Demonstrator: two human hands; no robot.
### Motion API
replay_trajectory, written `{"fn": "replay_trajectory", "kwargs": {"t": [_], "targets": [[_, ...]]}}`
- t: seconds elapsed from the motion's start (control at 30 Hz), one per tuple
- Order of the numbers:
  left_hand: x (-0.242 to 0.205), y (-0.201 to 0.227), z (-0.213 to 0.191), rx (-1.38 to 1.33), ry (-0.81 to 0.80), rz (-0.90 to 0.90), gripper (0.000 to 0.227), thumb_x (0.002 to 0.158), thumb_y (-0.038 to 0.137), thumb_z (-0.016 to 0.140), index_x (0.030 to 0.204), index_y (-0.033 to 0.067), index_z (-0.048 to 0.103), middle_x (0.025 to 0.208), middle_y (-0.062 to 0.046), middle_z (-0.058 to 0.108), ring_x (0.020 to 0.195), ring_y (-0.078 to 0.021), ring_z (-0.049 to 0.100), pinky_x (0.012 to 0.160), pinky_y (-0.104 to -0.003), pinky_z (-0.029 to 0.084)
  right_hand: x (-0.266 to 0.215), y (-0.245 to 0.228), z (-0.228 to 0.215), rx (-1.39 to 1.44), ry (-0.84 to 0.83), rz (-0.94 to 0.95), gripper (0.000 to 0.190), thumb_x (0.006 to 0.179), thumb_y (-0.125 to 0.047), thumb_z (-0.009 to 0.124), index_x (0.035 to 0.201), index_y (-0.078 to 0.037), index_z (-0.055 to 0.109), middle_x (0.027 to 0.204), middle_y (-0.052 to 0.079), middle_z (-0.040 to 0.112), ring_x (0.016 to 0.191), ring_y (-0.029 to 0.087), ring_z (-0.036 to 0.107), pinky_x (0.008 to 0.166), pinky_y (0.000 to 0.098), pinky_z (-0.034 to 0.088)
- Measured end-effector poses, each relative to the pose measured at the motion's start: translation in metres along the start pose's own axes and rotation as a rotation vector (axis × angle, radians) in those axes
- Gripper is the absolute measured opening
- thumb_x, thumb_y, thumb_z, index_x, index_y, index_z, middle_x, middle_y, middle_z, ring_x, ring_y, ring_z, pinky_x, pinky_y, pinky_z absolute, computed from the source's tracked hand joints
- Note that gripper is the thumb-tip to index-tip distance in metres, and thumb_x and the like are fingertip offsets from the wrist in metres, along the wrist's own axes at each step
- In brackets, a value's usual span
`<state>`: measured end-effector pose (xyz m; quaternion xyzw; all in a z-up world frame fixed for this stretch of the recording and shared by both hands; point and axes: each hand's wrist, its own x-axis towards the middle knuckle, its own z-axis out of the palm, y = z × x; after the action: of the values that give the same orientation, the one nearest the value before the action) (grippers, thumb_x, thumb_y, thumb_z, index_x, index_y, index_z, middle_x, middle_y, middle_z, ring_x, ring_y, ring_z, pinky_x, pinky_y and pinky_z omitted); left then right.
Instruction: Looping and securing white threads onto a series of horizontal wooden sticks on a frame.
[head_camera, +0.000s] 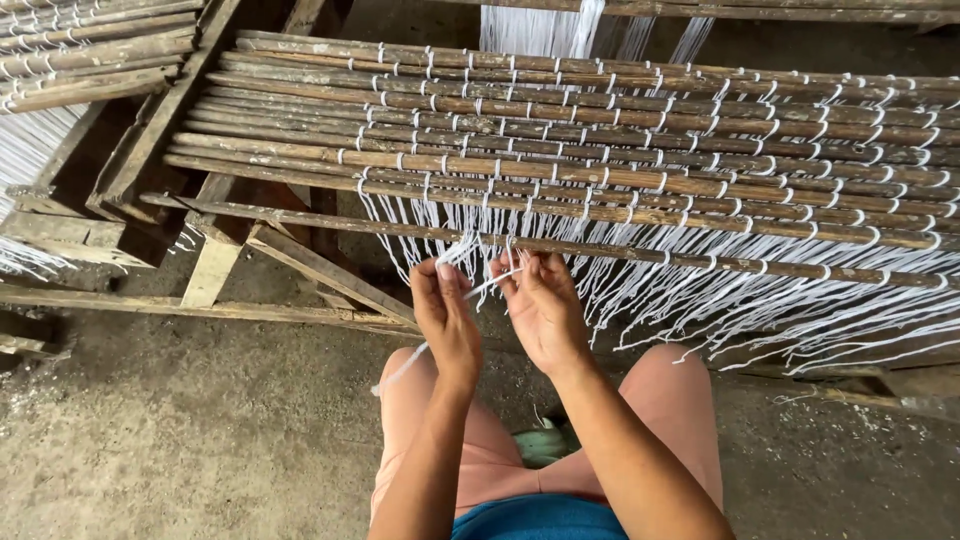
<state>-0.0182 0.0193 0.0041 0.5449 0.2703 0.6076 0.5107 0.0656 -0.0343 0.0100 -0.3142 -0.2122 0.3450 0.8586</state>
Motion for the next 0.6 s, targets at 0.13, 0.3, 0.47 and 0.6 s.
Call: {"fn": "replay_trajectory", "kwargs": {"t": [0.13, 0.3, 0.47, 0.6], "targets": [[-0.012, -0.007, -0.003, 0.027, -0.024, 0.017, 0.014, 0.111, 0.013, 0.043, 0.109, 0.0043, 0.055, 0.077, -0.002, 0.051, 0.072, -0.0101, 0.043, 0.068, -0.027, 0.039, 0.002, 0.006, -0.001, 0.218, -0.042, 0.050, 0.005, 0.099, -0.016, 0.064, 0.100, -0.015, 0.059, 0.105, 0.009, 0.064, 0.102, 0.021, 0.064, 0.100, 0.0368, 0.049], [-0.021, -0.031, -0.020, 0.062, -0.082, 0.037, 0.008, 0.103, 0.008, 0.059, 0.107, 0.0017, 0.061, 0.076, -0.005, 0.057, 0.072, -0.0104, 0.046, 0.067, -0.028, 0.043, 0.008, 0.012, -0.015, 0.217, -0.098, 0.047, 0.003, 0.101, -0.016, 0.061, 0.100, -0.015, 0.058, 0.103, 0.011, 0.064, 0.088, 0.019, 0.061, 0.088, 0.0360, 0.049], [-0.021, -0.035, -0.029, 0.118, -0.093, 0.034, 0.012, 0.096, 0.007, 0.069, 0.106, 0.0007, 0.065, 0.072, -0.009, 0.061, 0.066, -0.0116, 0.047, 0.062, -0.029, 0.043, 0.010, 0.013, -0.012, -0.011, -0.206, 0.079, 0.021, 0.099, -0.020, 0.065, 0.111, -0.011, 0.052, 0.095, 0.008, 0.054, 0.073, 0.012, 0.048, 0.070, 0.0279, 0.043], [-0.023, -0.036, -0.027, 0.045, -0.117, 0.027, 0.012, 0.098, 0.007, 0.067, 0.108, 0.0014, 0.064, 0.075, -0.005, 0.059, 0.067, -0.0108, 0.047, 0.062, -0.028, 0.043, 0.009, 0.013, -0.006, -0.356, -0.171, 0.087, 0.021, 0.097, -0.009, 0.069, 0.114, 0.000, 0.063, 0.087, 0.011, 0.062, 0.055, 0.005, 0.045, 0.047, 0.0162, 0.039]]}}
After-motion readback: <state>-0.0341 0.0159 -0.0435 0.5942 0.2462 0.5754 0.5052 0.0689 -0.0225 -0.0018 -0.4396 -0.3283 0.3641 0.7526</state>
